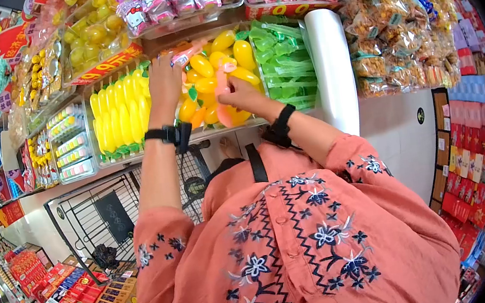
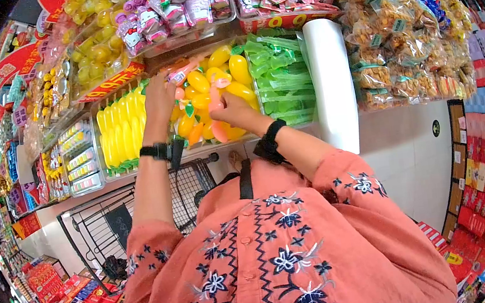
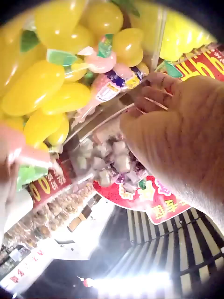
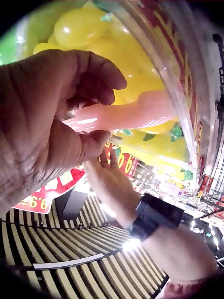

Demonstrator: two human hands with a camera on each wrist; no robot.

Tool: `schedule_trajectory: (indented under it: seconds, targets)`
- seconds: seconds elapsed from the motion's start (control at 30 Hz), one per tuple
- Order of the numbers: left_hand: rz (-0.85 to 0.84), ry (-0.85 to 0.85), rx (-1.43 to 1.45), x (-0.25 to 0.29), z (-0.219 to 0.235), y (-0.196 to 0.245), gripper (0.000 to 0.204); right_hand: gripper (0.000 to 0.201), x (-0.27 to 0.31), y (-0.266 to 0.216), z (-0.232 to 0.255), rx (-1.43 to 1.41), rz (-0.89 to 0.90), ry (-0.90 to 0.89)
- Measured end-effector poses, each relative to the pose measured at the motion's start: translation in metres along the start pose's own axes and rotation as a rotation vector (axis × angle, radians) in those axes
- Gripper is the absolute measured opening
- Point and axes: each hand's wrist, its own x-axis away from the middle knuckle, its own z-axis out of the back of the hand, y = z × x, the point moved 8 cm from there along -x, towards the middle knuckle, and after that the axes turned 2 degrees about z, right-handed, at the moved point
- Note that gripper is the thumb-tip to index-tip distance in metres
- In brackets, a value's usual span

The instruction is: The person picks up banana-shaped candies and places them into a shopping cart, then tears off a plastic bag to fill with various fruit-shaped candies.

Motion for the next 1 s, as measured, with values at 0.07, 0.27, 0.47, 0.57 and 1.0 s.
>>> schedule_trajectory:
  seconds: [0.07,0.27,0.47,0.57,1.0]
  targets:
    - [-0.118,0.012,-0.054,-0.013,-0.013,-0.009,0.035,0.039,0.007,-0.014,0.011,-0.087,0.039,-0.003]
    - [-0.165,-0.201,-0.376,-0.023,-0.040,0.000,0.042,0.040,0.031,-0.031,0.077,-0.168,0.039,0.104]
    - [-0.008,-0.483,-0.596,-0.047,-0.049,-0.003,0.056,0.028,0.055,-0.031,0.127,-0.254,0.039,0.261]
    - [0.019,-0.538,-0.610,-0.055,-0.052,-0.005,0.060,0.029,0.059,-0.028,0.133,-0.275,0.029,0.276]
    - [0.006,-0.709,-0.670,-0.057,-0.060,-0.008,0.077,0.038,0.062,-0.009,0.153,-0.022,0.046,0.414]
